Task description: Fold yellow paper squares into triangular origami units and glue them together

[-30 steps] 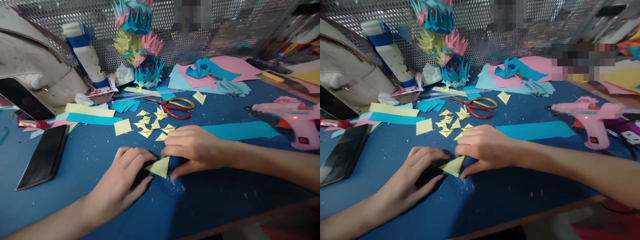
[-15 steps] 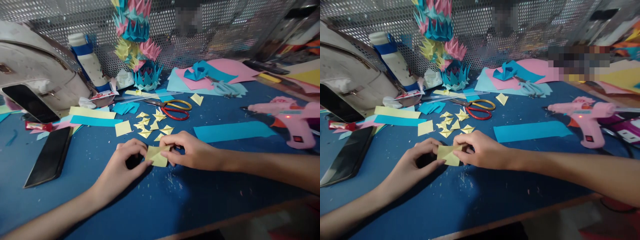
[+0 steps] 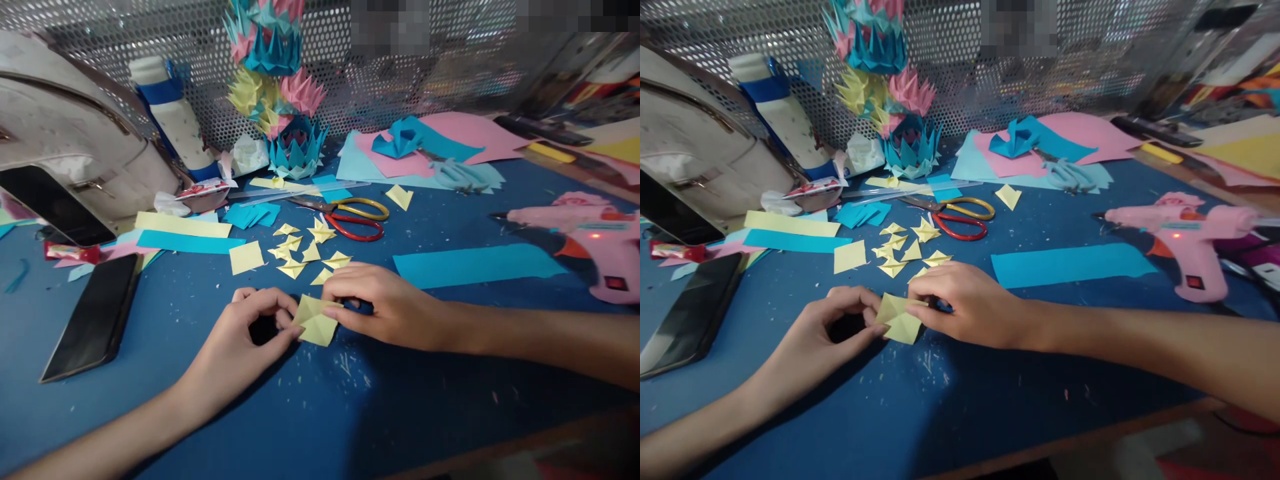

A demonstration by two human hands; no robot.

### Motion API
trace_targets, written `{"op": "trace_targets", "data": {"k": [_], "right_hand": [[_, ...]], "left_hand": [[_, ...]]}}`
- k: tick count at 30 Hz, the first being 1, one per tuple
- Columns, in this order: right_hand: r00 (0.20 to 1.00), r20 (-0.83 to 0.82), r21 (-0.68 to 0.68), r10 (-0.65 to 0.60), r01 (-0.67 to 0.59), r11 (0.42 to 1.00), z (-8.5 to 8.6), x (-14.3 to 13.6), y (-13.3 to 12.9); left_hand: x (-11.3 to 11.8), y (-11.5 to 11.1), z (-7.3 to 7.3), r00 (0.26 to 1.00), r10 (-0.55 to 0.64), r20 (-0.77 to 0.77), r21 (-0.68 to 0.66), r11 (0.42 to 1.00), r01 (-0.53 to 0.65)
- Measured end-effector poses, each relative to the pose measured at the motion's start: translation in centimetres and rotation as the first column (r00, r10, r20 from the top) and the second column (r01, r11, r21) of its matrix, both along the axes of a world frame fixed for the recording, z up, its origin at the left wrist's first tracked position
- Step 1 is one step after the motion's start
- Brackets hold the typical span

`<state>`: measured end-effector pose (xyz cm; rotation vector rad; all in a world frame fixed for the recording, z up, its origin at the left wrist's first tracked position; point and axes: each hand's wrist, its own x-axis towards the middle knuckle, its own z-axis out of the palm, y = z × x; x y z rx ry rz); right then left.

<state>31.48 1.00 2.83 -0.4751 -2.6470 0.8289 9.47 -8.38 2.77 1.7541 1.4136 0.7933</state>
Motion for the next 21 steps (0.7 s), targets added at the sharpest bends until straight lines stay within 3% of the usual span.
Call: {"op": "trace_targets", "data": {"k": [4,9,14,17,21], "right_hand": [[0.999,0.036,-0.008,0.022,-0.021,1.0,0.01,-0.08,0.04],[0.993,0.079,0.017,0.085,-0.086,0.996,0.19,-0.24,-0.19],[1.0,-0.023,-0.049,-0.013,0.012,0.999,0.35,-0.27,-0.18],[0.998,-0.065,-0.092,-0.014,0.008,0.996,0.26,-0.34,-0.29],[0.999,-0.035,-0.072,-0.002,-0.001,0.997,-0.05,-0.4,-0.6]], "left_hand": [[-0.02,0.03,-0.02,0.995,0.002,-0.101,0.078,0.997,0.006],[0.09,0.21,-0.01,0.998,0.019,-0.057,0.091,0.996,-0.013],[0.59,0.0,0.13,0.994,-0.017,-0.104,0.069,0.997,0.024],[0.89,-0.09,0.26,0.991,-0.051,-0.122,0.057,0.997,0.058],[0.73,0.15,0.27,1.0,-0.012,0.003,0.078,0.997,0.012]]}}
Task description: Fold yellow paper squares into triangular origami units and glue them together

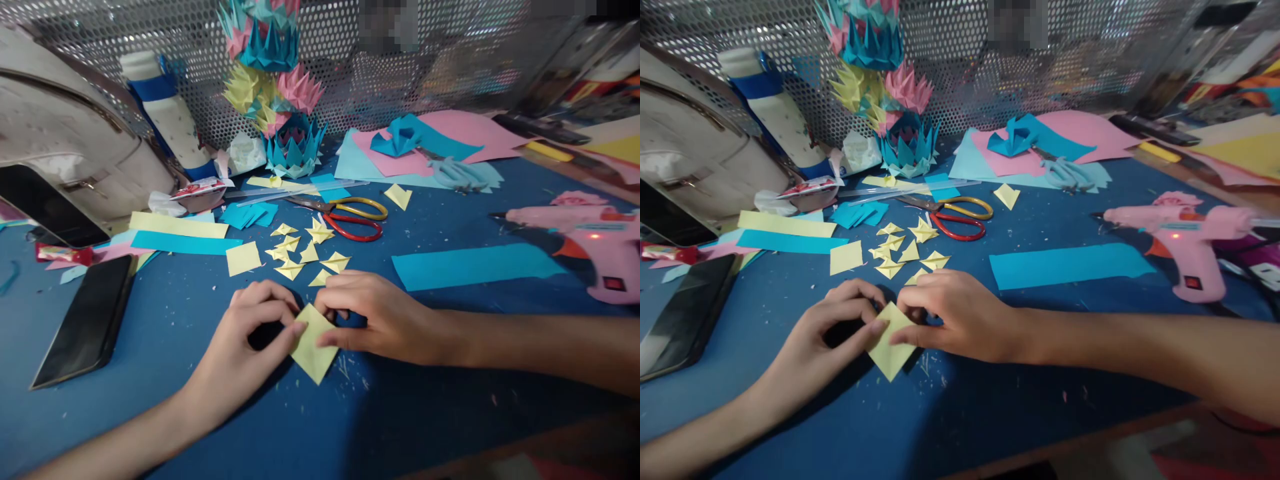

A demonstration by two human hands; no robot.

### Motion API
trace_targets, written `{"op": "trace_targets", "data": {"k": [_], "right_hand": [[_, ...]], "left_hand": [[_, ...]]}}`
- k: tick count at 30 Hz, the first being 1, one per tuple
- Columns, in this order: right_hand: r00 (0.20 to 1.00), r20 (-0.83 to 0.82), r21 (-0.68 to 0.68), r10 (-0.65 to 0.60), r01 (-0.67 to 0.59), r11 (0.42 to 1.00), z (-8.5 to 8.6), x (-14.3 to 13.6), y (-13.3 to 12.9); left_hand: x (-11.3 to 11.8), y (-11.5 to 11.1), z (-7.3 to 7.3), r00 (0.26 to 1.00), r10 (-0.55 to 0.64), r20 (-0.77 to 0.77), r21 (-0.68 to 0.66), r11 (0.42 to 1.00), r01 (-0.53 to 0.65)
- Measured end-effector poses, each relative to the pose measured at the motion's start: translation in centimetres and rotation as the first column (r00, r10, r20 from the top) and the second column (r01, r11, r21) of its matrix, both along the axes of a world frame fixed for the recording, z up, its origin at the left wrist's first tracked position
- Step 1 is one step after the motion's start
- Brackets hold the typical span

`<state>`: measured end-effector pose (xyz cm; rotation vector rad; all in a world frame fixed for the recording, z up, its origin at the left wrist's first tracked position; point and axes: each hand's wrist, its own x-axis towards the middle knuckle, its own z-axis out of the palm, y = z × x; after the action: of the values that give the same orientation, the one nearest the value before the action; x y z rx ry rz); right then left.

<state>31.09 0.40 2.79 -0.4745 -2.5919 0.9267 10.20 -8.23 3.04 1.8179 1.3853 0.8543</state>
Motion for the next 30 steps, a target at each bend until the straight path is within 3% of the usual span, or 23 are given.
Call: {"op": "trace_targets", "data": {"k": [3,8,15,18,21,23,26,30], "right_hand": [[0.999,0.015,0.01,-0.037,0.036,0.999,0.0,0.2,0.0],[0.997,0.008,-0.007,-0.08,0.08,0.997,0.2,0.4,0.1],[0.997,0.075,0.225,0.025,-0.041,0.973,-0.1,0.4,0.5],[0.987,0.029,0.361,0.16,-0.16,0.919,-0.1,0.7,0.9],[0.957,0.003,0.565,0.291,-0.241,0.789,0.1,1.0,1.2],[0.946,-0.013,0.654,0.325,-0.238,0.718,0.2,1.2,1.3],[0.928,-0.039,0.685,0.37,-0.245,0.687,0.2,1.2,1.5],[0.915,-0.046,0.666,0.4,-0.27,0.695,0.0,1.2,1.8]], "left_hand": [[-0.4,0.1,-0.1,0.997,0.067,0.033,0.002,0.998,-0.067],[-0.7,-0.4,-0.4,0.978,-0.008,-0.206,0.052,0.998,0.019],[-1.0,-0.2,-0.6,0.971,-0.035,-0.236,0.189,0.979,0.081],[-1.2,-0.3,-0.7,0.957,-0.135,-0.258,0.291,0.933,0.21],[-1.5,-0.7,-1.0,0.914,-0.267,-0.306,0.357,0.858,0.37],[-1.7,-1.2,-1.2,0.899,-0.277,-0.338,0.418,0.812,0.407],[-1.9,-1.9,-1.4,0.886,-0.228,-0.405,0.477,0.774,0.417],[-2.1,-2.3,-1.7,0.848,-0.19,-0.494,0.496,0.74,0.455]]}}
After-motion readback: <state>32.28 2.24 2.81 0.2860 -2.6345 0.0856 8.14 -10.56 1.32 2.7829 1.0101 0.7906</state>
